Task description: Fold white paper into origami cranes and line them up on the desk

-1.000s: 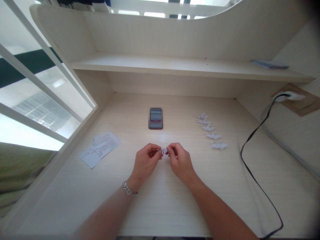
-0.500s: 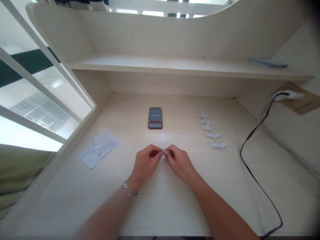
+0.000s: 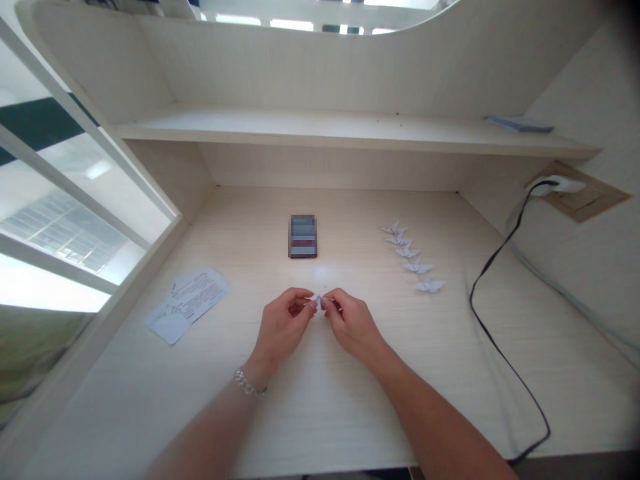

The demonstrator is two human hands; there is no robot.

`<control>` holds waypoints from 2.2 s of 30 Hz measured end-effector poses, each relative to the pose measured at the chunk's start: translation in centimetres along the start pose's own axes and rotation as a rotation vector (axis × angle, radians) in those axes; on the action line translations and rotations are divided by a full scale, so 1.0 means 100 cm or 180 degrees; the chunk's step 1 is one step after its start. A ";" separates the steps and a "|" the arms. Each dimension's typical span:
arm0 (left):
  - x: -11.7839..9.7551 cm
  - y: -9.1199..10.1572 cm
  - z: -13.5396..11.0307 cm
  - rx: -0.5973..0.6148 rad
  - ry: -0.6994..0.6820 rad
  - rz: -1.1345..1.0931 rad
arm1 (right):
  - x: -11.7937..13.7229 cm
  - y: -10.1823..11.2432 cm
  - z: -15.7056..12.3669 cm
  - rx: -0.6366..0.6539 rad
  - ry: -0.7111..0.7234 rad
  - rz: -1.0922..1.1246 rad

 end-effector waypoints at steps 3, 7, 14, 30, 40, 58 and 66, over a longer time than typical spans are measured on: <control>-0.002 -0.003 -0.001 0.0125 -0.0020 0.0467 | 0.005 -0.001 0.000 0.0007 0.0094 -0.0233; -0.005 -0.006 -0.002 0.0235 -0.0099 0.0871 | 0.008 -0.002 0.000 0.0010 0.0148 -0.0396; -0.008 -0.013 -0.001 0.0488 -0.0183 0.1375 | 0.005 -0.003 -0.001 0.0113 0.0083 -0.0376; 0.011 -0.025 0.001 0.0829 0.0533 -0.1310 | -0.024 -0.033 0.002 0.0757 -0.0957 0.3503; 0.009 -0.022 0.001 0.0775 0.0575 -0.1843 | -0.024 -0.033 0.002 0.0734 -0.1079 0.4126; 0.005 -0.021 0.000 0.0902 0.0583 -0.1750 | -0.022 -0.034 0.002 0.0747 -0.1043 0.3956; 0.010 -0.008 0.005 0.0580 0.0499 -0.1264 | -0.040 -0.032 0.013 0.0443 -0.1251 0.3658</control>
Point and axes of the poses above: each hand's wrist, its own z-axis towards the middle knuckle, its own y-axis out of the back of the hand, x = y × z, the point moved 9 cm from there along z, towards the middle knuckle, and after that the axes turned 5 degrees about x, right-handed, at the moved point
